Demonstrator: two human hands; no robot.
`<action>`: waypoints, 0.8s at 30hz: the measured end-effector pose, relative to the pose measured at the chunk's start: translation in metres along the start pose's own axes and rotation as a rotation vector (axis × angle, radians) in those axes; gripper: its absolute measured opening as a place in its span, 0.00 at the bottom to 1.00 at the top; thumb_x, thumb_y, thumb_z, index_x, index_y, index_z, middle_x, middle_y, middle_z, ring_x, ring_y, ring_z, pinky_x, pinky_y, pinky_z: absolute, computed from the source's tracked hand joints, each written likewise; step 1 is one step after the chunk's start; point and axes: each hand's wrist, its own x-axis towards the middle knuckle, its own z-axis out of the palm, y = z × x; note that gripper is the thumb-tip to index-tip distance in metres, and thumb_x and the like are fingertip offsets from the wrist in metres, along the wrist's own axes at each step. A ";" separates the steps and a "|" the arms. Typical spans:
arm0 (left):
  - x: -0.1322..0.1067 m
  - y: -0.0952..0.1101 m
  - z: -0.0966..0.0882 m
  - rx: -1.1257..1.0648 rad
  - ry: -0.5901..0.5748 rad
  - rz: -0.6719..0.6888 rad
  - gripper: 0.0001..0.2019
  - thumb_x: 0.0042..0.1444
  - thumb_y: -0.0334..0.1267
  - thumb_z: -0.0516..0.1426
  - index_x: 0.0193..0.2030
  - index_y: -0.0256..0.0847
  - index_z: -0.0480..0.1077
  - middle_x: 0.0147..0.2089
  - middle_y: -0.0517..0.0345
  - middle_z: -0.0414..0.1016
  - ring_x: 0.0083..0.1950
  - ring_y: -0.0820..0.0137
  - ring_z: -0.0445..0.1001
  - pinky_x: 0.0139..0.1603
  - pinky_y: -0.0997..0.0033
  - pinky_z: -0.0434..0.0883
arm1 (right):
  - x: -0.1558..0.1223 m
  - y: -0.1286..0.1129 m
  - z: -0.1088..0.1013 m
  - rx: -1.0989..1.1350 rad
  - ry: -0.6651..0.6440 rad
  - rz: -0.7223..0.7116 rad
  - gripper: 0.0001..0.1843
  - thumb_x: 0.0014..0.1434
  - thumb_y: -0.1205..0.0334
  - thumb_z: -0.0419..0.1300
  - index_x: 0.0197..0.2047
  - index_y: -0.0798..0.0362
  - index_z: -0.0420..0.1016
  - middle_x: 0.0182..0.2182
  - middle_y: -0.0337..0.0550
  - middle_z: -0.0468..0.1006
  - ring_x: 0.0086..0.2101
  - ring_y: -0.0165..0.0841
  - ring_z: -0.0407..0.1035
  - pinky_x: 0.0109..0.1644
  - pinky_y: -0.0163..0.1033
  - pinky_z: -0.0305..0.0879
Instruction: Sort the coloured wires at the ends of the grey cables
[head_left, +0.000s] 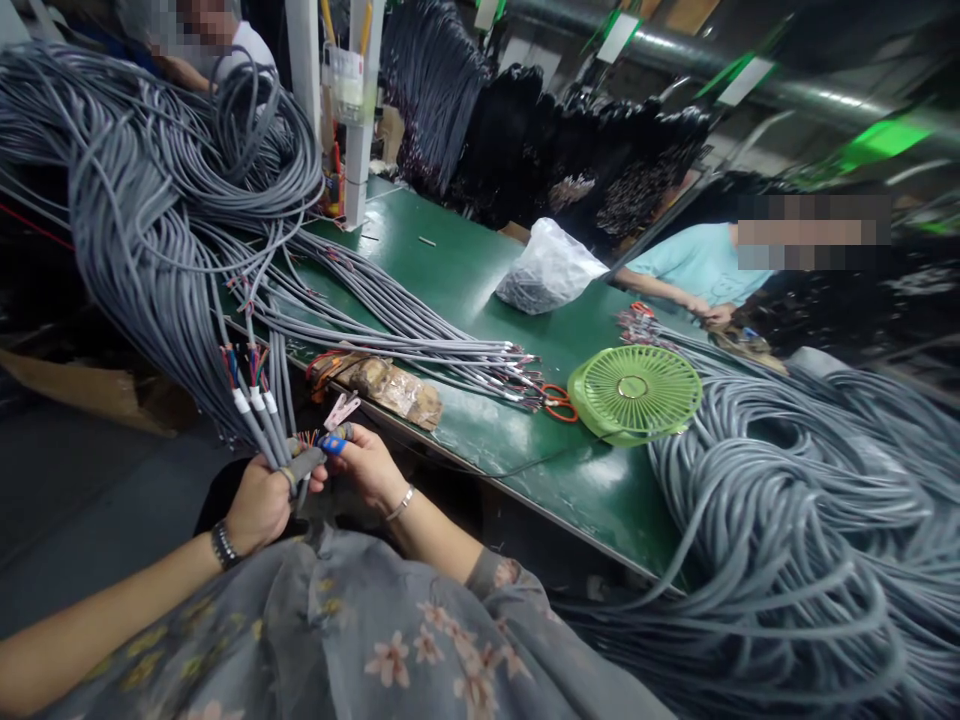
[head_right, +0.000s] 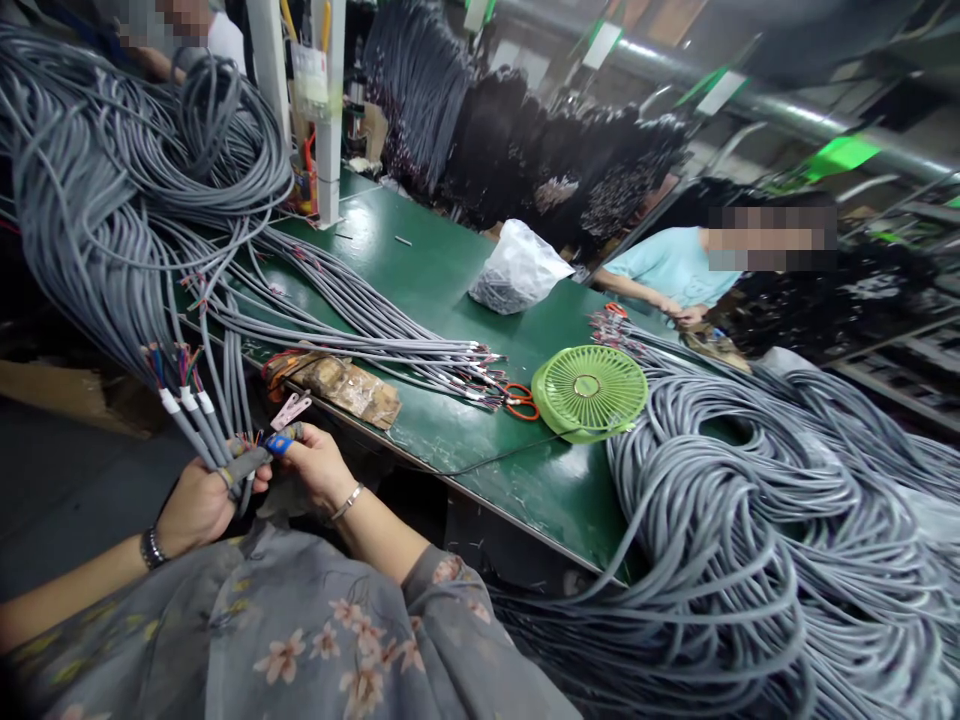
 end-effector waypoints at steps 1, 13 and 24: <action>0.000 0.000 0.000 0.006 -0.006 0.004 0.17 0.19 0.36 0.76 0.20 0.39 0.79 0.17 0.59 0.78 0.19 0.72 0.74 0.19 0.78 0.71 | 0.000 -0.001 0.000 0.001 0.005 0.003 0.28 0.41 0.44 0.81 0.27 0.52 0.70 0.19 0.32 0.69 0.22 0.26 0.61 0.28 0.35 0.56; -0.001 0.000 -0.006 0.012 -0.051 0.041 0.17 0.24 0.35 0.76 0.23 0.40 0.78 0.18 0.59 0.79 0.19 0.68 0.75 0.20 0.73 0.73 | 0.001 0.002 0.000 0.030 0.019 -0.022 0.24 0.43 0.49 0.81 0.26 0.52 0.73 0.19 0.33 0.70 0.22 0.26 0.59 0.28 0.36 0.58; -0.005 0.013 -0.008 -0.053 -0.148 -0.029 0.19 0.19 0.30 0.77 0.25 0.39 0.83 0.21 0.55 0.82 0.22 0.70 0.78 0.24 0.76 0.76 | 0.006 -0.001 -0.003 0.137 -0.080 0.118 0.22 0.43 0.53 0.81 0.25 0.52 0.72 0.20 0.33 0.70 0.22 0.25 0.60 0.29 0.34 0.62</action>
